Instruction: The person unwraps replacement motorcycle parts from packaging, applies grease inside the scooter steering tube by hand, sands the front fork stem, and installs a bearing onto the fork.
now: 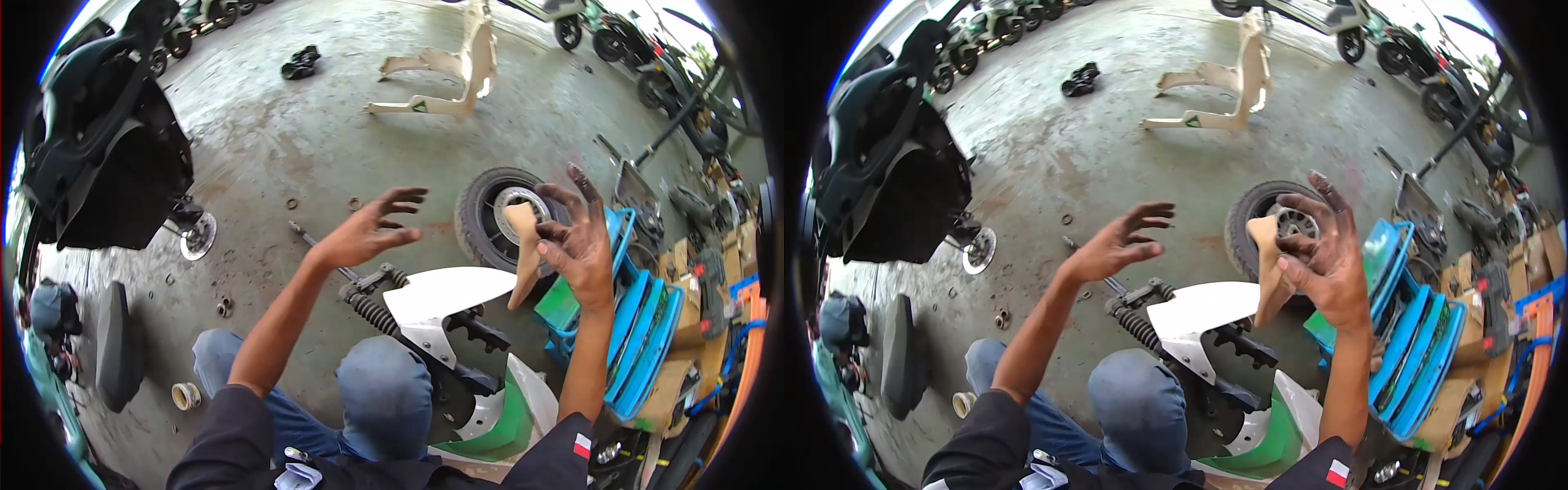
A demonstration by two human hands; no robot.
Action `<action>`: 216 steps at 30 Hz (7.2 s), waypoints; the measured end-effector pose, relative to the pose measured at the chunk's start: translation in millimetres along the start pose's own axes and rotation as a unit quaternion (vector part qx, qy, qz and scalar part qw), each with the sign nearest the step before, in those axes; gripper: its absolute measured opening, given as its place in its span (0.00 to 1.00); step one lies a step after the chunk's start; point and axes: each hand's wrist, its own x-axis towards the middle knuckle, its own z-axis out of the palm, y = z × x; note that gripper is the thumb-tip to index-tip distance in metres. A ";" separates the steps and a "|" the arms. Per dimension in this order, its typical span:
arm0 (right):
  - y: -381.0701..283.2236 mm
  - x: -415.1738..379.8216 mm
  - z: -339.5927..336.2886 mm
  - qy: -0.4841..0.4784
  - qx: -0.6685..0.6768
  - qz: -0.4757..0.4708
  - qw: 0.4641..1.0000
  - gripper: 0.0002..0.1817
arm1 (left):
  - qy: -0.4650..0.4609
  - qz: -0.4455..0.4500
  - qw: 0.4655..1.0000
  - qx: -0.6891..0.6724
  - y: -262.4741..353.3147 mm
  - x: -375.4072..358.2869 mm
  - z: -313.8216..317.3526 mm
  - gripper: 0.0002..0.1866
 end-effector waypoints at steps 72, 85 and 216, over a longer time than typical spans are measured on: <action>142.5 32.4 249.2 -0.445 0.329 0.382 0.740 0.40 | 0.388 -0.005 0.745 -0.542 5.6 -190.8 -26.4 0.26; 178.8 42.0 315.9 -0.549 0.164 0.352 0.740 0.48 | 0.379 -0.167 0.908 -0.057 -17.6 -238.7 -56.1 0.15; 196.4 -283.1 -257.8 0.517 -0.456 0.224 0.689 0.16 | -0.085 -0.362 0.845 0.384 -159.7 -218.3 -187.3 0.30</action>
